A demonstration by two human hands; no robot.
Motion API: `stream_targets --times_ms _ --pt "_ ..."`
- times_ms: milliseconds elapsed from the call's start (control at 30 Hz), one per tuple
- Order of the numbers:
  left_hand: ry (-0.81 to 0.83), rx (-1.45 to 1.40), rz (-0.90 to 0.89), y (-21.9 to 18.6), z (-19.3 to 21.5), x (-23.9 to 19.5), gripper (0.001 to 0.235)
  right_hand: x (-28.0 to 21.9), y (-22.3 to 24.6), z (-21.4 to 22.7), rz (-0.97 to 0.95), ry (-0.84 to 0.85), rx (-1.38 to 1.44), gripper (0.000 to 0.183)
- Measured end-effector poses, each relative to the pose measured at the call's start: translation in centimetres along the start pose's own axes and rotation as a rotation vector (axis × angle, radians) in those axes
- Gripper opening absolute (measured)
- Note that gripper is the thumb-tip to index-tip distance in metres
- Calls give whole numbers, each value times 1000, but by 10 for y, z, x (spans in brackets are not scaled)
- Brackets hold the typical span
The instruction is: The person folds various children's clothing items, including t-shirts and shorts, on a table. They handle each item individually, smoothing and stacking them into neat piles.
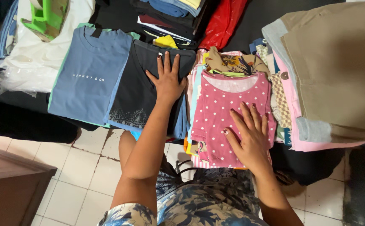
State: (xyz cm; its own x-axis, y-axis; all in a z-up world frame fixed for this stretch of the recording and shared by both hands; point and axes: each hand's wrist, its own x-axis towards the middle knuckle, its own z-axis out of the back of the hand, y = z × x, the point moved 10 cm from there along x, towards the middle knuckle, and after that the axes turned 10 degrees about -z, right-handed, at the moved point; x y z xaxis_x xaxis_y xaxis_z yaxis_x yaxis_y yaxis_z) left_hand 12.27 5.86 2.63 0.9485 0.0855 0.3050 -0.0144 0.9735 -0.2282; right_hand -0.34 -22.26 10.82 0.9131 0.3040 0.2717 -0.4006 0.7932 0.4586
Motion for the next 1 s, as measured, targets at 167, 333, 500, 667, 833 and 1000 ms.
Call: stream_targets --times_ms 167,333,500,667,833,1000 --pt "36 -35 9 1 2 -14 80 -1 1 1 12 -24 -11 55" --pt "-95 1 -35 35 20 -43 75 -2 -2 -1 14 -35 -12 54" --pt "-136 38 -139 40 26 -54 68 -4 -4 -3 3 -38 -10 54" --pt "-365 73 -401 0 57 -80 62 -1 -1 -3 16 -35 -23 53" --pt "-177 -8 -67 39 42 -70 72 -3 -1 -5 4 -20 -20 53" --pt "-131 8 -50 41 35 -69 73 -2 1 -2 15 -16 -16 53"
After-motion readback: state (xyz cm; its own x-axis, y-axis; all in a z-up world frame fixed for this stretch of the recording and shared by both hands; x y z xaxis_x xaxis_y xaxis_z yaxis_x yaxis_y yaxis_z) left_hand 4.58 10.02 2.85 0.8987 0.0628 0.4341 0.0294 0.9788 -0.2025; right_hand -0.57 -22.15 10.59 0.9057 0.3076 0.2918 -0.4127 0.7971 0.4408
